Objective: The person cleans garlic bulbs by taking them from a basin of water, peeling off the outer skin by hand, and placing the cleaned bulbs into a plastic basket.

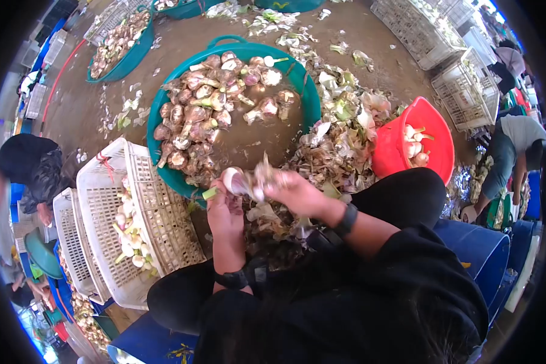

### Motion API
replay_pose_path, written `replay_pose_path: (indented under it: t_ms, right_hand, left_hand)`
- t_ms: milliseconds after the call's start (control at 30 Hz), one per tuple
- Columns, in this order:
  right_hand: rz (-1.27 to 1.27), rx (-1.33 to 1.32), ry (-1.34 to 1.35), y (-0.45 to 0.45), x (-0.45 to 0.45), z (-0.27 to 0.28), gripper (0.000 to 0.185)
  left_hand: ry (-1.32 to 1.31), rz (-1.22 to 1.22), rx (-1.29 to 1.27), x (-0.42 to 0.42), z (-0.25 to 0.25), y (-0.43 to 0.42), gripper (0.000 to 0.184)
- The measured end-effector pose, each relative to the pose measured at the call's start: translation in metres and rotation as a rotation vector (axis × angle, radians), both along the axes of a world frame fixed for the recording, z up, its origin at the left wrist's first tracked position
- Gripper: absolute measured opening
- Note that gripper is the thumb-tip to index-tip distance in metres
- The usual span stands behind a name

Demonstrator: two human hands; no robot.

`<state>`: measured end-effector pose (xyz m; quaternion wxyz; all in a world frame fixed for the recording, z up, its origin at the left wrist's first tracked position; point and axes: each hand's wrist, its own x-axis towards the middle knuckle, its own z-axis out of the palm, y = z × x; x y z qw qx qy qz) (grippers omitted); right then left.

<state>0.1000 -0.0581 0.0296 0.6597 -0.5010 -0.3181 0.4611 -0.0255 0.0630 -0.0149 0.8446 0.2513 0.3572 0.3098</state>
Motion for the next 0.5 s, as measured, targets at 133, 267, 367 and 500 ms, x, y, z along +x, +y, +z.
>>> replay_pose_path:
  t_ms: [133,267,367,500]
  right_hand:
    - [-0.2,-0.032,-0.389,-0.048,0.041,0.012,0.019]
    - [-0.388,-0.151,-0.38,-0.061,0.099,0.012,0.031]
    - [0.029,-1.06,-1.556,-0.035,0.073,0.021,0.036]
    - [-0.218,-0.277,-1.01,0.021,-0.005,0.032,0.039]
  left_hand:
    - [-0.019,0.167,-0.396,-0.021,-0.014,0.021,0.033]
    - [-0.209,0.036,-0.502,-0.033,-0.02,0.021,0.043]
    - [0.027,0.122,-0.407,-0.016,0.01,0.013,0.044]
    - [0.191,0.175,-0.091,0.003,0.018,-0.003,0.038]
